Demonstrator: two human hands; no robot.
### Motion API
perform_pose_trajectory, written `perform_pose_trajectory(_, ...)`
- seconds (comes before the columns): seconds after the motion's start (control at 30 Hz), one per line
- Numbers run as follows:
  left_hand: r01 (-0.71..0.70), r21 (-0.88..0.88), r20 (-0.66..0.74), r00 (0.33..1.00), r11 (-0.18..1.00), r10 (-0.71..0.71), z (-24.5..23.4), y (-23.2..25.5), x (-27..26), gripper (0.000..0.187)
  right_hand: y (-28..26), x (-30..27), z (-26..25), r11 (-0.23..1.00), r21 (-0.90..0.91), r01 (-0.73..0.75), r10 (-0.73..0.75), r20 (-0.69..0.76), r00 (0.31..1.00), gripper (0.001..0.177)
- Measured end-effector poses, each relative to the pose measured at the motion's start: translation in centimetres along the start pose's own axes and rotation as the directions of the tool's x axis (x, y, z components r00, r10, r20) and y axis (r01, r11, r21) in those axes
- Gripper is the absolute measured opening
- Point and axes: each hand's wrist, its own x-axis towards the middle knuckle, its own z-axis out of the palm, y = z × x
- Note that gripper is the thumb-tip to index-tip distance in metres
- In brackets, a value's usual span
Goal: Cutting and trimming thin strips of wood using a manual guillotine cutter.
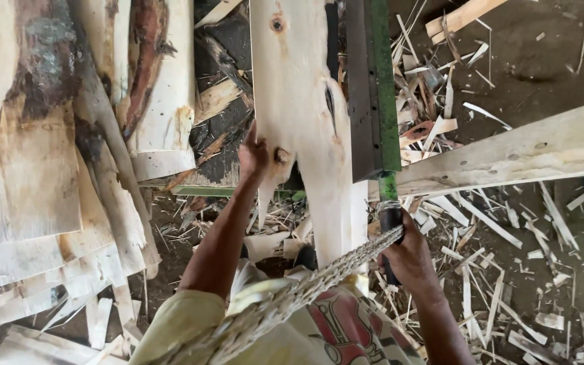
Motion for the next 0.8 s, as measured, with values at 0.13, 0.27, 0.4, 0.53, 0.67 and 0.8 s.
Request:
perform_pose_trajectory(0.13, 0.036, 0.03, 0.028, 0.999, 0.999, -0.036, -3.2, 6.0, -1.7, 0.058, -1.2, -0.4, -0.9, 0.998, -0.062, -0.012, 0.013, 0.019, 1.0, 0.044)
perform_pose_trajectory(0.27, 0.114, 0.125, 0.065, 0.99, 0.986, -0.123, -3.3, 6.5, -3.3, 0.057, -0.9, -0.1, -1.0, 0.996, -0.084, -0.029, 0.029, -0.003, 1.0, 0.049)
perform_pose_trajectory(0.4, 0.093, 0.084, 0.059, 0.993, 0.992, -0.099, -1.9, 5.7, -2.3, 0.059, -1.3, -0.2, 0.4, 0.99, -0.128, -0.066, 0.059, -0.052, 0.997, 0.049)
perform_pose_trajectory(0.53, 0.092, 0.062, 0.032, 0.995, 0.994, -0.094, 0.3, 5.9, -1.8, 0.062, 0.2, 0.2, 0.4, 0.994, -0.088, -0.072, 0.066, -0.073, 0.995, 0.045)
perform_pose_trajectory(0.67, 0.115, 0.043, -0.02, 0.993, 0.992, -0.115, 1.7, 4.5, -1.7, 0.062, 0.2, -0.2, -0.7, 0.999, -0.02, 0.037, -0.037, -0.012, 0.999, 0.039)
perform_pose_trajectory(0.8, 0.185, 0.046, -0.002, 0.983, 0.982, -0.185, 0.3, 6.5, -1.8, 0.059, 0.0, -0.6, -0.5, 0.996, -0.029, 0.089, -0.09, -0.004, 0.996, 0.04)
